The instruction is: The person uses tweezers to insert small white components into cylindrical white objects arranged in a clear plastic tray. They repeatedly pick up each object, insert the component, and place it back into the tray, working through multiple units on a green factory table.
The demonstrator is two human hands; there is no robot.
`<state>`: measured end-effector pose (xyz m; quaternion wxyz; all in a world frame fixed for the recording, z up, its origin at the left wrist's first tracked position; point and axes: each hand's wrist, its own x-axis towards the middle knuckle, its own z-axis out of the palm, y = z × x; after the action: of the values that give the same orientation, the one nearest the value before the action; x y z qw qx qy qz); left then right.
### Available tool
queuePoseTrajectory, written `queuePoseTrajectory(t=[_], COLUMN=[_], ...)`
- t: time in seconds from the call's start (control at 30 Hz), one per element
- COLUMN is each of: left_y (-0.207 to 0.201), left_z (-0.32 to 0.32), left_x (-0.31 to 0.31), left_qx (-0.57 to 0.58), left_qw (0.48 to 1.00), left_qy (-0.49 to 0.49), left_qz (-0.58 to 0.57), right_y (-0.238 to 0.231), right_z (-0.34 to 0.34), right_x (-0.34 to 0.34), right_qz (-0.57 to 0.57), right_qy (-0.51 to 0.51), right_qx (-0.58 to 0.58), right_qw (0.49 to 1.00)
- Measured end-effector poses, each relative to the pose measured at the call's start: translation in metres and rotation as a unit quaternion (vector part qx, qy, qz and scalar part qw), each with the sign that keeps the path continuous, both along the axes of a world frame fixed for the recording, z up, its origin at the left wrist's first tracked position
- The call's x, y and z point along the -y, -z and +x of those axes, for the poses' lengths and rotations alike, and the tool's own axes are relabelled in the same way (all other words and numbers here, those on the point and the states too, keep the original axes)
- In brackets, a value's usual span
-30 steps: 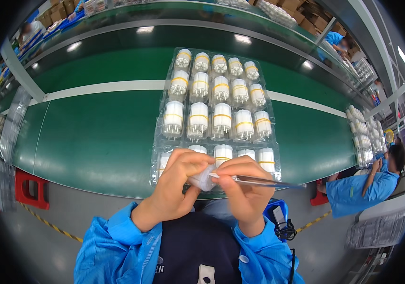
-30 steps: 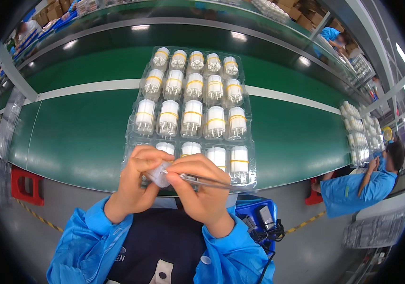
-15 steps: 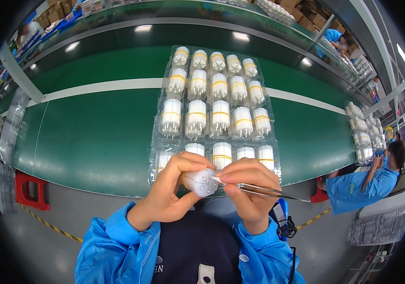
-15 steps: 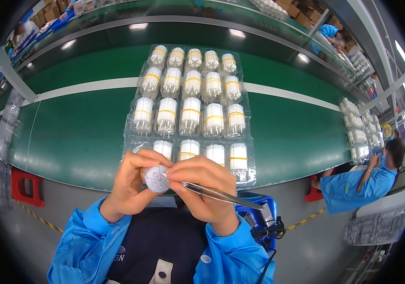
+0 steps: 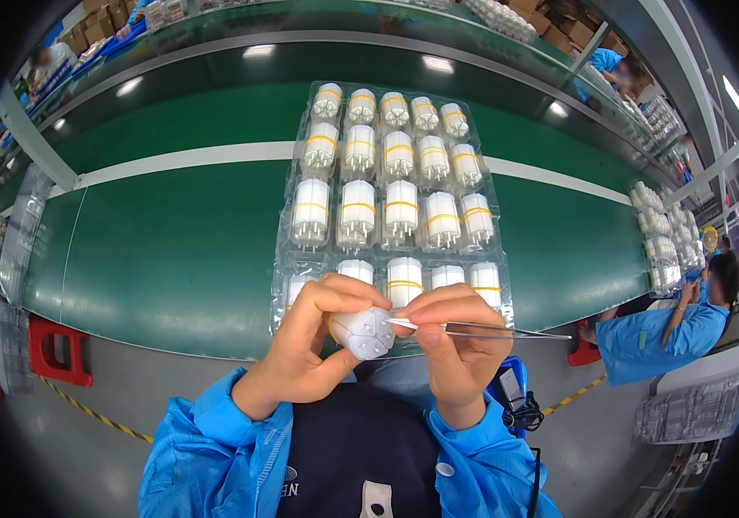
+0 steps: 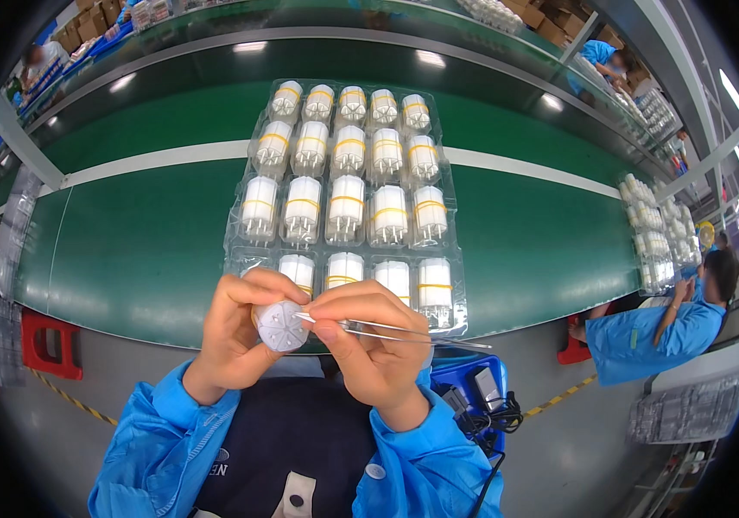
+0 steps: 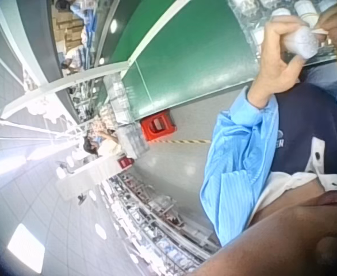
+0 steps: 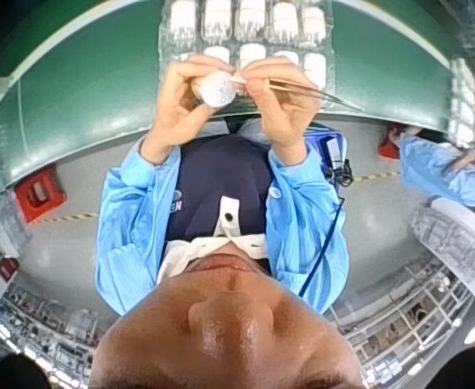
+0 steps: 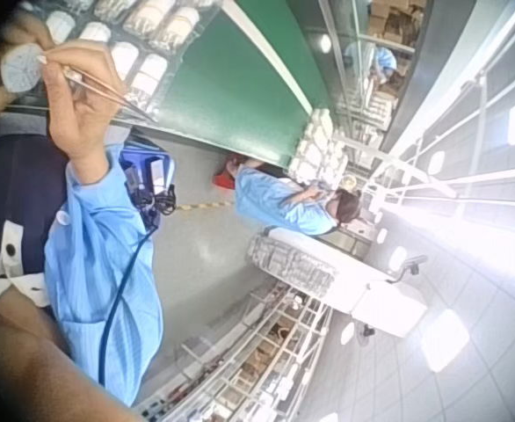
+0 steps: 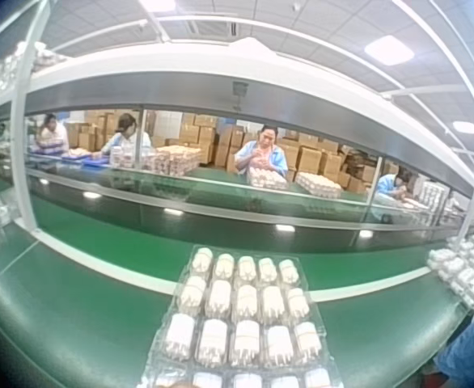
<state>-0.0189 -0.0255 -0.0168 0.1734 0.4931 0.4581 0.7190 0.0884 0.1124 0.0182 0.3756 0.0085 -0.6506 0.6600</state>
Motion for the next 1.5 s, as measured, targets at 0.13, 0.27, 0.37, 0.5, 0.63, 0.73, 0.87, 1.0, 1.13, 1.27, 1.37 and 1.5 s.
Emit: queuePoseTrajectory(t=[0.13,0.27,0.37,0.5,0.63,0.73,0.87,1.0,1.13,1.27,1.37,1.5], left_y=[0.002,0.003,0.003,0.005,0.005,0.004,0.002,0.004,-0.005,-0.003,0.011,-0.009], left_z=[0.0,-0.001,-0.001,0.001,0.001,0.001,-0.002,-0.002,0.002,0.001,0.011,0.009], left_x=[0.002,0.0,-0.001,-0.001,-0.001,0.0,-0.002,-0.003,-0.004,-0.01,-0.009,-0.002], left_qx=[0.007,0.006,-0.01,-0.024,-0.047,-0.07,-0.133,-0.14,-0.136,-0.15,-0.046,-0.101], left_qw=[1.0,1.0,1.0,0.998,0.995,0.992,0.982,0.978,0.979,0.975,0.992,0.981], left_qy=[0.001,-0.005,-0.022,-0.05,-0.08,-0.099,-0.125,-0.144,-0.144,-0.155,-0.111,-0.132], left_qz=[0.008,0.013,0.01,0.0,-0.022,-0.026,-0.046,-0.059,-0.047,-0.049,-0.035,-0.099], right_y=[-0.001,-0.004,-0.006,-0.005,-0.004,-0.003,-0.008,-0.021,-0.008,-0.008,-0.001,0.003], right_z=[-0.002,0.0,0.001,0.0,-0.001,-0.001,-0.004,-0.006,-0.001,0.006,0.001,-0.004], right_x=[0.002,0.004,0.003,0.0,-0.001,-0.001,-0.005,-0.008,-0.011,0.012,0.009,-0.002], right_qz=[-0.02,0.018,0.076,0.11,0.106,0.104,0.182,0.282,0.056,-0.046,0.017,0.001], right_qy=[-0.011,0.014,0.036,0.041,0.04,0.037,0.048,0.048,0.014,0.004,0.027,0.024], right_qx=[0.008,0.016,0.029,0.035,0.036,0.033,0.048,0.079,0.025,0.012,0.02,-0.007], right_qw=[1.0,1.0,0.996,0.992,0.993,0.993,0.981,0.955,0.998,0.999,0.999,1.0])
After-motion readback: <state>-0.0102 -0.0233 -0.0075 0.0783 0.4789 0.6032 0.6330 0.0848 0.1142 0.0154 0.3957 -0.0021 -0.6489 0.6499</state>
